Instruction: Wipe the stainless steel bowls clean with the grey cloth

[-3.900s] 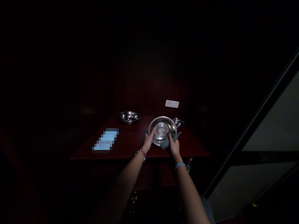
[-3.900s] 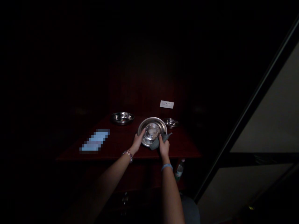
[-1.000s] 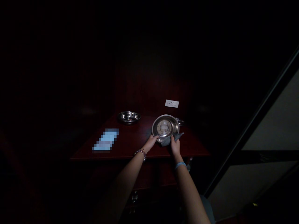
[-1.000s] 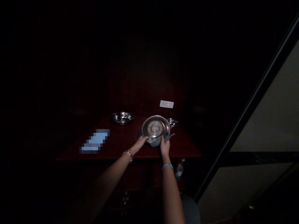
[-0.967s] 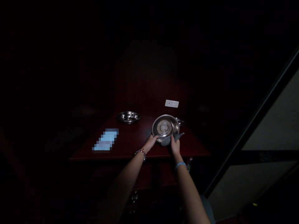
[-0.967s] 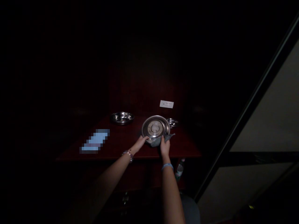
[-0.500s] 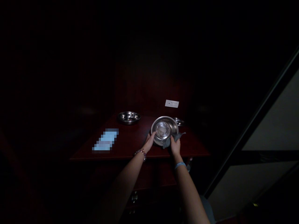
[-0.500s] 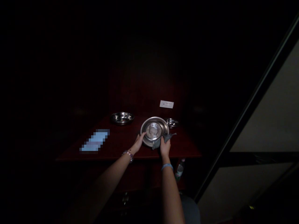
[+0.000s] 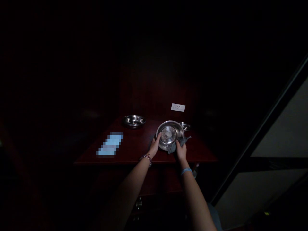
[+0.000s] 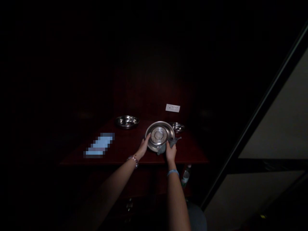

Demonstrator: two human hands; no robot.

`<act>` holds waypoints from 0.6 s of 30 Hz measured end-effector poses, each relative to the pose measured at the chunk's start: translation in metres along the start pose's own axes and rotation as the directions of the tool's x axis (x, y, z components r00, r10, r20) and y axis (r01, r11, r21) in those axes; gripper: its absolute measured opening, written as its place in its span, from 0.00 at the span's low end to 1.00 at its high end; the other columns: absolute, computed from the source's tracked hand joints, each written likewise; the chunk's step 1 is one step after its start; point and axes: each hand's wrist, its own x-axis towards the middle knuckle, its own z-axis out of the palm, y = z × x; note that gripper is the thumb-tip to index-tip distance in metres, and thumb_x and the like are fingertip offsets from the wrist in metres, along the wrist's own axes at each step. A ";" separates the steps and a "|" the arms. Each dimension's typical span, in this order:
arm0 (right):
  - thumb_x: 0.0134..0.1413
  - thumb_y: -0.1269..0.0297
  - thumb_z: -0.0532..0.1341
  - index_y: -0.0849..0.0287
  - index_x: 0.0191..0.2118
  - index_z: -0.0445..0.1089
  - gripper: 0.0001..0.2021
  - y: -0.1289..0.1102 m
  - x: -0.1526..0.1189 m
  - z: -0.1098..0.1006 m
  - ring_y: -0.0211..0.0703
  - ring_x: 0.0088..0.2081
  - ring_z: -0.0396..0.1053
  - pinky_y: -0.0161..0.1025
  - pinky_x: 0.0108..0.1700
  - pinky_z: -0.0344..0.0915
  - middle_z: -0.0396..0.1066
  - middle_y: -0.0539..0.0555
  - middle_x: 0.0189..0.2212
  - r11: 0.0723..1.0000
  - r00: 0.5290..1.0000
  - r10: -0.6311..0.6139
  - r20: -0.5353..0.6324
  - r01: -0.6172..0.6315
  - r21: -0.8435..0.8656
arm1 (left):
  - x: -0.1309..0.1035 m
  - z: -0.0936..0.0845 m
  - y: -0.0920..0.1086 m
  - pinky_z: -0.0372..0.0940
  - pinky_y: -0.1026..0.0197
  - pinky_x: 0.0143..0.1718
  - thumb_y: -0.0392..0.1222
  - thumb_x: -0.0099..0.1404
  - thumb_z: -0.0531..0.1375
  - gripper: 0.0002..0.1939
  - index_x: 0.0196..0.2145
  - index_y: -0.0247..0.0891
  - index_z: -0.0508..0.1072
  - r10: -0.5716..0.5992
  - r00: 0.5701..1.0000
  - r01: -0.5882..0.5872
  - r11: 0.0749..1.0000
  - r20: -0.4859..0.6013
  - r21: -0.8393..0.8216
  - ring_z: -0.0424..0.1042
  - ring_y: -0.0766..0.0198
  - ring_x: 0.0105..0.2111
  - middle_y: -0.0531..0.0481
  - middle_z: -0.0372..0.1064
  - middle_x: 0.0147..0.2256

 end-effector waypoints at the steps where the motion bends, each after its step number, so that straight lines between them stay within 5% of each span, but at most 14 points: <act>1: 0.51 0.49 0.64 0.59 0.48 0.76 0.23 -0.001 -0.001 0.000 0.58 0.53 0.77 0.51 0.58 0.69 0.80 0.63 0.48 1.000 1.000 0.005 0.004 -0.005 -0.004 | 0.002 -0.001 -0.002 0.57 0.53 0.68 0.58 0.70 0.58 0.29 0.59 0.34 0.73 0.002 1.000 -0.002 1.000 -0.004 0.003 0.68 0.51 0.64 0.38 0.71 0.61; 18: 0.51 0.50 0.61 0.56 0.45 0.76 0.19 0.003 0.002 0.001 0.61 0.52 0.77 0.53 0.57 0.69 0.81 0.61 0.45 0.997 1.000 -0.008 -0.013 0.007 -0.073 | 0.013 -0.003 -0.018 0.56 0.52 0.68 0.61 0.71 0.54 0.28 0.59 0.40 0.72 0.156 0.987 -0.152 0.985 0.048 -0.081 0.66 0.53 0.64 0.43 0.69 0.63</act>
